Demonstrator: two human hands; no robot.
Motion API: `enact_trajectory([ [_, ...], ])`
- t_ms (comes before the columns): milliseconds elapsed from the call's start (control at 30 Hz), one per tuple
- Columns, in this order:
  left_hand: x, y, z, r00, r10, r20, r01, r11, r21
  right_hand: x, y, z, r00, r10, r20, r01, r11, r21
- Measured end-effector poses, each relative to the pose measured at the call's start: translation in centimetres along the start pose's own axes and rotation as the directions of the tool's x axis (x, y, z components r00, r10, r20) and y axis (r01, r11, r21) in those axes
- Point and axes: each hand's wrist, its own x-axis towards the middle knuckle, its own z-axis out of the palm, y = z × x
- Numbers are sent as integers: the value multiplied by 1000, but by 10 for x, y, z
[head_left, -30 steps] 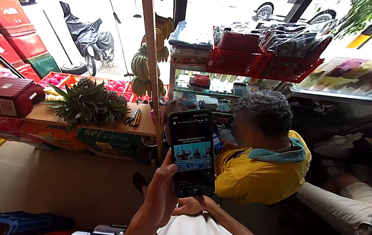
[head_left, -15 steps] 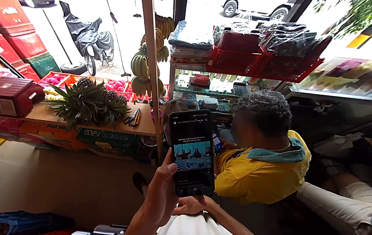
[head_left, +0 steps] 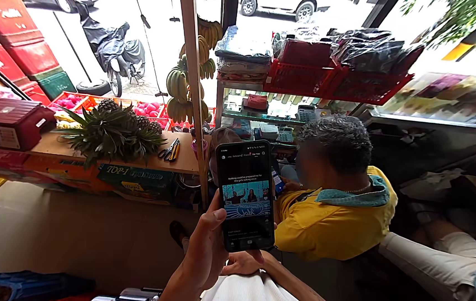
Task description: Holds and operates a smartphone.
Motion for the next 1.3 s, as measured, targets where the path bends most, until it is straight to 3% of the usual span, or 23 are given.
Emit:
enact_trajectory([
  [1300, 0, -2, 4, 1000, -15, -11, 15, 1000, -4, -8, -9, 0, 1000, 15, -26, -16, 1000, -27],
])
